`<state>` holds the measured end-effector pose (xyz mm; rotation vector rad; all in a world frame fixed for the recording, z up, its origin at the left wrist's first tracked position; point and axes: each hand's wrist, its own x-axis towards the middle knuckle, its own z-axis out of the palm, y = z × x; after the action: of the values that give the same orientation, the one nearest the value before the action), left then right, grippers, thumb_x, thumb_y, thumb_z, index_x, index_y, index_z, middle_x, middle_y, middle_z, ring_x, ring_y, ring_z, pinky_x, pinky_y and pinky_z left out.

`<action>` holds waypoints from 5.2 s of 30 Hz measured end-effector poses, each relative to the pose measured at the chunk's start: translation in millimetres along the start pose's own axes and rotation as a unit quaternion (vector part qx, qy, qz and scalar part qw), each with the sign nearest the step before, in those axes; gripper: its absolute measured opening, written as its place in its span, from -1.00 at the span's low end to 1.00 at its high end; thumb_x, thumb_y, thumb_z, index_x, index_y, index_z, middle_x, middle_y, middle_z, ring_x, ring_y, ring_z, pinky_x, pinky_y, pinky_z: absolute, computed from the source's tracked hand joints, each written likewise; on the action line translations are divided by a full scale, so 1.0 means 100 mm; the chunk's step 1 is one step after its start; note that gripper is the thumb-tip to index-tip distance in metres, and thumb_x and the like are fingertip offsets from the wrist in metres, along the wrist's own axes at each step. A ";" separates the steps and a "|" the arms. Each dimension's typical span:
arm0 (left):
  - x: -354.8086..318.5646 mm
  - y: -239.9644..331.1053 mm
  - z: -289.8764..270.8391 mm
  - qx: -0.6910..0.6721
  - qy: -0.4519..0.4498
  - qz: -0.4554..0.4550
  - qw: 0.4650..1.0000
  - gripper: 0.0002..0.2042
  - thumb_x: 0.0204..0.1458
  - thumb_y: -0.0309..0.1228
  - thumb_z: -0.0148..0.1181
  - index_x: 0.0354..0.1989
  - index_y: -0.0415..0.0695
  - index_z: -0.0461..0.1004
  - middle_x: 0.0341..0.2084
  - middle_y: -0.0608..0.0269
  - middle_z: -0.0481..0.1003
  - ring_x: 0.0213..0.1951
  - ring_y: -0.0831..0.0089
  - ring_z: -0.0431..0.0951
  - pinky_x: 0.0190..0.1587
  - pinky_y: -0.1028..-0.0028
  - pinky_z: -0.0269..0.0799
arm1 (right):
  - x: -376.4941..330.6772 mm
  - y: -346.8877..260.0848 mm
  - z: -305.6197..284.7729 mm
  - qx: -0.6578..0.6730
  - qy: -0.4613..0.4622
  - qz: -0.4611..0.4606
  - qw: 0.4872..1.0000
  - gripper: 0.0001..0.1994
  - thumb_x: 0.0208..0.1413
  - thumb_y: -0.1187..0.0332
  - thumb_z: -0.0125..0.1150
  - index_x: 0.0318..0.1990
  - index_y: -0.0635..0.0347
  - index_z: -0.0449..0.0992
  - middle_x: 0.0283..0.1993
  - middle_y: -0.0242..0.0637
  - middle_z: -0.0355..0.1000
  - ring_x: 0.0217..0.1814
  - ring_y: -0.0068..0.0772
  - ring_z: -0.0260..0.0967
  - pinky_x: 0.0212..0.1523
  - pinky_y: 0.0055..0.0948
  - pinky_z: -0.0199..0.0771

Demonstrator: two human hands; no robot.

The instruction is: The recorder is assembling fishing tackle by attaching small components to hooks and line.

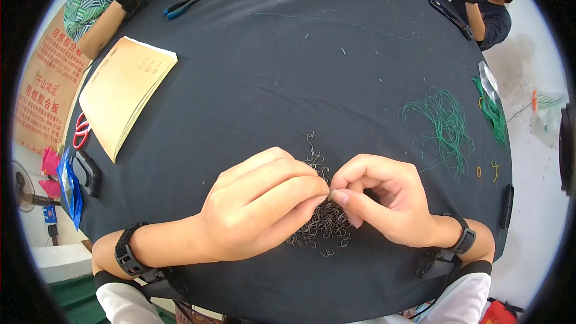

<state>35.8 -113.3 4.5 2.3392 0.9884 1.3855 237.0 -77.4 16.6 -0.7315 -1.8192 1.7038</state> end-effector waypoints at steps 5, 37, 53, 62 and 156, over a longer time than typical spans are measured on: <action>0.03 0.03 0.00 0.008 -0.001 -0.006 1.000 -0.80 -0.30 -0.66 0.32 -0.42 -0.27 0.50 -0.47 0.11 0.49 -0.46 0.29 0.50 -0.44 0.45 0.41 | -0.02 -0.01 -0.01 0.027 0.005 0.018 0.999 -0.94 0.11 0.54 0.10 -0.29 0.33 0.45 -0.58 -0.45 0.35 -0.53 -0.75 0.25 -0.47 -0.66 0.25; 0.22 -0.14 -0.51 -0.278 0.107 -0.378 0.877 -0.87 0.06 -0.48 0.12 -0.31 -0.29 0.50 -0.43 0.22 0.50 -0.45 0.58 0.46 -0.33 0.61 0.41 | 0.16 -0.27 -0.64 -0.121 0.006 0.062 0.991 -0.80 0.17 0.39 0.04 -0.34 0.34 0.53 -0.56 -0.39 0.41 -0.49 -0.66 0.34 -0.41 -0.64 0.34; 0.26 -0.70 -1.28 -0.353 0.214 -0.380 0.828 -0.75 0.13 -0.43 0.07 -0.06 -0.28 0.43 -0.29 0.27 0.50 -0.33 0.61 0.48 -0.29 0.61 0.47 | 0.12 -0.15 -1.31 -0.210 0.030 0.119 0.970 -0.75 0.15 0.25 0.07 -0.21 0.24 0.55 -0.37 -0.34 0.52 -0.39 -0.63 0.41 -0.35 -0.64 0.40; 0.24 -0.75 -1.35 -0.335 0.225 -0.363 0.840 -0.74 0.12 -0.42 0.08 -0.04 -0.27 0.43 -0.26 0.28 0.50 -0.29 0.63 0.49 -0.27 0.63 0.46 | 0.07 -0.06 -1.24 -0.331 0.085 0.049 0.939 -0.82 0.01 0.34 0.19 -0.26 0.20 0.55 -0.41 -0.40 0.50 -0.46 -0.64 0.34 -0.38 -0.62 0.35; 0.33 0.02 -0.19 0.069 0.042 0.078 0.994 -0.75 -0.43 -0.65 0.33 -0.46 -0.19 0.52 -0.52 0.22 0.47 -0.49 0.33 0.44 -0.47 0.47 0.33 | 0.20 -0.36 -0.32 -0.073 -0.041 -0.045 0.995 -0.86 0.05 0.51 0.15 -0.22 0.29 0.51 -0.33 -0.34 0.50 -0.40 -0.67 0.40 -0.35 -0.65 0.37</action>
<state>31.3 -95.2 37.5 2.5257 0.9721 1.5295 244.2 -43.0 55.0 -0.6361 -2.0188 1.5772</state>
